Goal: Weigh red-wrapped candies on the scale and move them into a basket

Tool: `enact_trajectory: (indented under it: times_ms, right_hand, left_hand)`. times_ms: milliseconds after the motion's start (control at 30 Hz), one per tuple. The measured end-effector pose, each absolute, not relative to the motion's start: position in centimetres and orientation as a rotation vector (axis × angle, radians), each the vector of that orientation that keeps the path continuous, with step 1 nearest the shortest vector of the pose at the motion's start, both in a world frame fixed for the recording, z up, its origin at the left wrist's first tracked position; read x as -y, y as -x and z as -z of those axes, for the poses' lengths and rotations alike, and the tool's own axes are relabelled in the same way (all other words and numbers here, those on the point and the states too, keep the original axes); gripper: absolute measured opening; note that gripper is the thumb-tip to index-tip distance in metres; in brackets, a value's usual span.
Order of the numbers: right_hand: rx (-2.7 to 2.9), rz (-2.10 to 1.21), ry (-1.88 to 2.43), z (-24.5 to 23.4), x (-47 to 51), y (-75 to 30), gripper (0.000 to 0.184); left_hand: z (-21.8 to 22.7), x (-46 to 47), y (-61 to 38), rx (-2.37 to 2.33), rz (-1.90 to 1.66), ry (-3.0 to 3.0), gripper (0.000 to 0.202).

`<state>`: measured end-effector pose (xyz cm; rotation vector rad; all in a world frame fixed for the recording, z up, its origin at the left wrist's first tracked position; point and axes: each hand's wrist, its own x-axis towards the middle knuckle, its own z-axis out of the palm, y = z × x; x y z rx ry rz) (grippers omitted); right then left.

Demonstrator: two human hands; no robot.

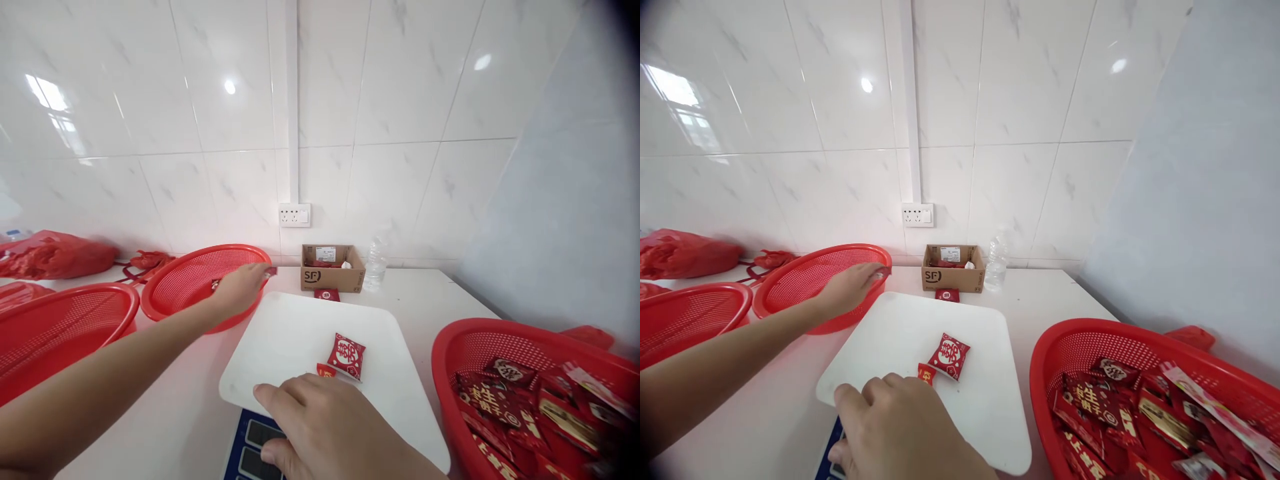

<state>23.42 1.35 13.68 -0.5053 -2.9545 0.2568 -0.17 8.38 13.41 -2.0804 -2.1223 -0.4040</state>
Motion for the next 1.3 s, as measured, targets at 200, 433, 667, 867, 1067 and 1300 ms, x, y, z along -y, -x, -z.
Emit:
enact_trajectory:
  times_ms: [200, 433, 667, 867, 1067, 1300]
  right_hand:
    - [2.951, -0.279, 0.505, -13.8, -1.2, -23.5, 0.031]
    - [2.981, -0.26, 0.461, -13.3, -1.2, -23.4, 0.039]
    - [2.962, -0.319, 0.471, -12.8, -1.5, -23.5, 0.04]
    - [2.93, -0.334, 0.439, -13.2, -1.4, -23.7, 0.04]
    - [2.936, -0.336, 0.44, -13.4, -1.3, -23.8, 0.04]
    - [2.937, -0.3, 0.423, -13.5, -1.3, -24.0, 0.053]
  left_hand:
    - [-13.9, -7.7, 2.2, 2.18, 0.416, 2.024, 0.046]
    - [-10.3, -6.6, -6.9, 1.63, 0.206, 2.808, 0.07]
    - [-8.3, -7.9, -12.3, 1.185, 0.03, 2.949, 0.046]
    - [-8.0, -8.7, -13.5, 1.212, 0.083, 2.768, 0.046]
    - [-7.6, -8.4, -12.9, 1.311, 0.191, 2.781, 0.028]
    - [-9.9, -8.4, -9.4, 1.585, 0.401, 2.663, 0.02]
